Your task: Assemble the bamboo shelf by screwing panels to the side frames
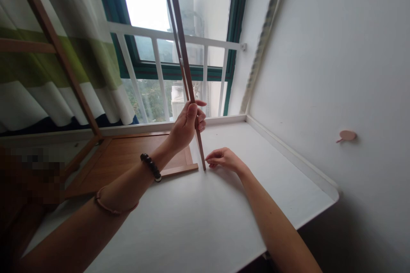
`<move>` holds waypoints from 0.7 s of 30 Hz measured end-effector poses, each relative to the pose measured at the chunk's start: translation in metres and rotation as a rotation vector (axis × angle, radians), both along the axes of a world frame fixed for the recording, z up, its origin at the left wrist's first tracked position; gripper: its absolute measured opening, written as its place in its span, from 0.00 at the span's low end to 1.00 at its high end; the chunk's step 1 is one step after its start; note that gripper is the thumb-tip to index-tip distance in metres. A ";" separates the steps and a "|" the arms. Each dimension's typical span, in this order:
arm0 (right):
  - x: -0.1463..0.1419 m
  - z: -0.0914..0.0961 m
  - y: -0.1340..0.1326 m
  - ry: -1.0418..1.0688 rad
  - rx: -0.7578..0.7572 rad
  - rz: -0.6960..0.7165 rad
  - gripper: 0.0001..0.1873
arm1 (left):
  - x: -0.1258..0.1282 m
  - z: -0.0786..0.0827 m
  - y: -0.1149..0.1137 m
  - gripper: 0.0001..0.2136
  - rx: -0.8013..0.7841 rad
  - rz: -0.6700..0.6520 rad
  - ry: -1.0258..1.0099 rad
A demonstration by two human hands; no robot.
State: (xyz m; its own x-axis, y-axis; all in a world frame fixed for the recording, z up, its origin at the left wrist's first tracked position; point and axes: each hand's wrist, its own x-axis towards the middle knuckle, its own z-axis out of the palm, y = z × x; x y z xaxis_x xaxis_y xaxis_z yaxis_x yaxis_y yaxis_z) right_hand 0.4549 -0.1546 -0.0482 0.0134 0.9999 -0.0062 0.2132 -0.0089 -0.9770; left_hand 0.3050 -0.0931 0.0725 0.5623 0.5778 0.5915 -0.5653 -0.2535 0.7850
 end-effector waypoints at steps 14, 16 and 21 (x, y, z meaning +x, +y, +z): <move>0.000 0.003 -0.002 -0.187 0.048 0.034 0.13 | 0.000 -0.001 -0.001 0.11 -0.025 -0.004 -0.013; 0.000 0.006 -0.003 -0.168 0.052 0.044 0.14 | 0.000 -0.001 0.000 0.12 -0.017 -0.010 -0.015; -0.006 0.012 -0.005 -0.112 0.065 0.046 0.14 | 0.000 -0.002 0.001 0.13 0.000 -0.013 -0.016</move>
